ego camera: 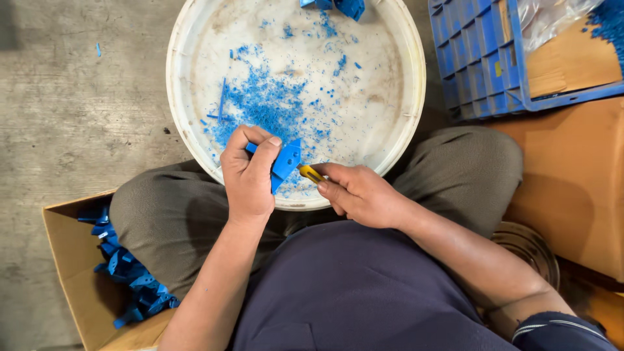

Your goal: The person trims excess material from blue plastic components using a utility knife.

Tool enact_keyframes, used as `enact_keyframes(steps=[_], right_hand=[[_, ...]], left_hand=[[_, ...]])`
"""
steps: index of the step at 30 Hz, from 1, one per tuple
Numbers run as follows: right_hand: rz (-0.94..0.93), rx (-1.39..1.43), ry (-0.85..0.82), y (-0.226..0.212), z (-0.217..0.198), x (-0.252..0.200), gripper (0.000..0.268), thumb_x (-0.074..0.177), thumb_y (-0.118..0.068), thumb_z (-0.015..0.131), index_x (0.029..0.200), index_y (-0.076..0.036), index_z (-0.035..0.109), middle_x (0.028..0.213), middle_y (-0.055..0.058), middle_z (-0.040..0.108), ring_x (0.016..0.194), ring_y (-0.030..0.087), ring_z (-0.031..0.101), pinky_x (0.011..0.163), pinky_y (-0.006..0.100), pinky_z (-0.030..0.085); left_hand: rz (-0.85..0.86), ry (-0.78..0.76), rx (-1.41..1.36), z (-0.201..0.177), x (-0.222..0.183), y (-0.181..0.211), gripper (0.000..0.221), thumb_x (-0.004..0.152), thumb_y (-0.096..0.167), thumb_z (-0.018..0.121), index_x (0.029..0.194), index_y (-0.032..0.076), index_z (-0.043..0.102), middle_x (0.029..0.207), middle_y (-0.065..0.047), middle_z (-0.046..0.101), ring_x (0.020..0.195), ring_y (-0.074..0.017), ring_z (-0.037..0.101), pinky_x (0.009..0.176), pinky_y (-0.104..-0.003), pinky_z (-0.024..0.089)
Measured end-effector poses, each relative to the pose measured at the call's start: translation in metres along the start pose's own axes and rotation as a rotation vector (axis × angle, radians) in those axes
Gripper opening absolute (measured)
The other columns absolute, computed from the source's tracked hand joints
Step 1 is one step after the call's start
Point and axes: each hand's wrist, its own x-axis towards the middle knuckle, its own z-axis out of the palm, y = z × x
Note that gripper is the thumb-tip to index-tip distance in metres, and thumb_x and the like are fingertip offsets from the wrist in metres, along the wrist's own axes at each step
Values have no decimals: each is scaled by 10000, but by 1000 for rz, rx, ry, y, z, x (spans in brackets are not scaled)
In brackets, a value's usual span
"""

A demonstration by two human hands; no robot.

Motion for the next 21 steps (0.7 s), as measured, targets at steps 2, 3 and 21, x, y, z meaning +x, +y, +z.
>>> enact_keyframes(steps=[2, 3, 21], right_hand=[[5, 7, -26, 2, -1, 0, 363, 1050, -251, 502, 1336, -51, 604, 583, -25, 496, 507, 54, 474, 466, 263, 418], [47, 17, -52, 3, 0, 0, 356, 1056, -260, 498, 1313, -43, 615, 575, -23, 505, 494, 54, 479, 459, 262, 418], [-84, -278, 106, 1, 1, -5, 351, 1010, -266, 574, 1312, -105, 654, 606, 70, 604, 531, 188, 599, 508, 361, 484]], left_hand=[[-12, -7, -20, 2, -1, 0, 153, 959, -40, 626, 863, 45, 542, 852, -11, 589, 750, -67, 486, 679, -244, 414], [-9, -11, -18, 2, -2, 0, 158, 960, -41, 623, 860, 45, 535, 849, -13, 588, 743, -66, 478, 674, -245, 408], [40, 12, -78, 6, -6, -7, 167, 984, -14, 596, 866, 64, 506, 835, -10, 579, 719, -57, 456, 654, -243, 387]])
